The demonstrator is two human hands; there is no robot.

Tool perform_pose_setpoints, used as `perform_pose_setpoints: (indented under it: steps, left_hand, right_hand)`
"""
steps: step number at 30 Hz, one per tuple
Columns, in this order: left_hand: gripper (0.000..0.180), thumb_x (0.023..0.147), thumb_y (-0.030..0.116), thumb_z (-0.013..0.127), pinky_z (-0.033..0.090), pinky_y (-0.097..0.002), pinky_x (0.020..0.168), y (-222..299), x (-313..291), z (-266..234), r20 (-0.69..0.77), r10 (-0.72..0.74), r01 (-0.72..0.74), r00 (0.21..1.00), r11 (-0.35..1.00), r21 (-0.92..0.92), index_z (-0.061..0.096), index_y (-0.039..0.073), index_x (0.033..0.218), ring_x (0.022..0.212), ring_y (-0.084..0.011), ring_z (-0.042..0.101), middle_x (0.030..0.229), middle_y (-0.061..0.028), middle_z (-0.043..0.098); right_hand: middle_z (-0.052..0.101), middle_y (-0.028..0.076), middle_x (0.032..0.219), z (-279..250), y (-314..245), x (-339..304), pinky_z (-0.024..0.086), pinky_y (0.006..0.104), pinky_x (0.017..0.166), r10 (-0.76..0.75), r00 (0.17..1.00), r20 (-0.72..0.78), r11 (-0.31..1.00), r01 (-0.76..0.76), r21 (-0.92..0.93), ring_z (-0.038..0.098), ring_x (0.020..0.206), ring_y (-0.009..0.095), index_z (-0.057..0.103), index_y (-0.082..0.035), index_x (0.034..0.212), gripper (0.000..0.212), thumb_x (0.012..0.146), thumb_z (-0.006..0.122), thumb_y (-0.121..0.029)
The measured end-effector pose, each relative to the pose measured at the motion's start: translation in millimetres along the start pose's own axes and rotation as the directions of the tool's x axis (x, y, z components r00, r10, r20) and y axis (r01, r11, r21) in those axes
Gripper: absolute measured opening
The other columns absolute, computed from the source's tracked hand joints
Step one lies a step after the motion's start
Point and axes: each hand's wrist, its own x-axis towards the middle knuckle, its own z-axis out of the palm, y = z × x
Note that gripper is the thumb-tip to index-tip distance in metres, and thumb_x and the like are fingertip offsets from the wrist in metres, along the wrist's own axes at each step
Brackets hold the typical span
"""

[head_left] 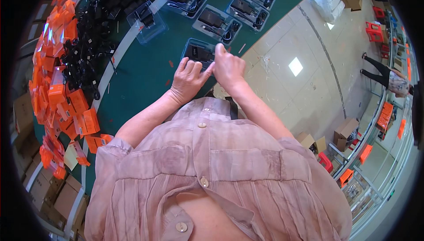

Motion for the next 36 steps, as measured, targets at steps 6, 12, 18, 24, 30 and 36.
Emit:
perform_pose_setpoints:
  steps: [6,12,18,24,30,36]
  left_hand:
    - [0.044,0.081,0.015,0.058,0.047,-0.0412,0.086,-3,0,0,0.003,0.008,-0.008,1.000,1.000,0.015,0.061,0.021,0.125,0.076,-0.0216,0.053,0.079,-0.0047,0.048]
    - [0.045,0.083,0.014,0.056,0.046,-0.0411,0.087,-3,-2,-2,0.049,0.018,-0.020,0.999,0.999,0.040,0.060,0.022,0.127,0.078,-0.0205,0.053,0.081,-0.0047,0.048]
    - [0.042,0.084,0.016,0.056,0.044,-0.0419,0.086,3,5,-3,0.143,0.050,-0.058,0.988,0.997,0.056,0.060,0.018,0.126,0.077,-0.0215,0.053,0.086,-0.0056,0.049]
    - [0.040,0.086,0.019,0.054,0.046,-0.0459,0.083,7,8,-2,0.179,0.064,-0.090,0.982,0.986,0.143,0.059,0.015,0.126,0.078,-0.0255,0.056,0.088,-0.0091,0.050]
    - [0.043,0.085,0.017,0.054,0.045,-0.0462,0.087,12,4,-7,0.195,-0.025,-0.007,0.980,0.987,0.163,0.057,0.016,0.128,0.081,-0.0257,0.056,0.089,-0.0092,0.051]
    - [0.044,0.081,0.005,0.058,0.050,-0.0399,0.079,-27,-27,-50,-0.009,-0.266,0.266,0.964,0.963,0.030,0.060,0.012,0.124,0.088,-0.0293,0.060,0.100,-0.0130,0.058]
  right_hand:
    - [0.066,0.016,0.068,27,0,-8,0.052,0.0464,0.058,0.255,0.931,-0.262,0.913,-0.143,0.381,0.067,0.065,0.038,0.049,-0.007,0.098,0.019,0.087,0.060,-0.017]
    - [0.062,0.014,0.100,17,22,-53,0.053,0.0422,0.064,-0.035,0.926,-0.375,0.868,0.214,0.447,0.064,0.078,0.032,0.062,-0.004,0.103,0.018,0.086,0.064,-0.010]
    - [0.051,0.008,0.133,11,17,-72,0.055,0.0360,0.071,-0.140,0.970,-0.197,0.976,0.169,0.135,0.060,0.098,0.021,0.059,-0.003,0.124,0.047,0.078,0.064,-0.006]
    - [0.047,0.019,0.138,22,8,-62,0.051,0.0292,0.061,-0.342,0.939,-0.024,0.892,0.317,-0.321,0.059,0.095,0.021,0.053,0.011,0.125,0.053,0.076,0.056,-0.010]
    - [0.046,0.019,0.139,16,18,-56,0.055,0.0363,0.079,-0.339,0.941,-0.003,0.934,0.336,-0.121,0.058,0.112,0.028,0.048,0.009,0.130,0.056,0.079,0.057,-0.011]
    - [0.054,0.016,0.128,-12,30,-47,0.053,0.0408,0.086,-0.263,0.949,-0.172,0.933,0.295,0.206,0.057,0.113,0.034,0.056,-0.001,0.123,0.039,0.085,0.059,-0.008]
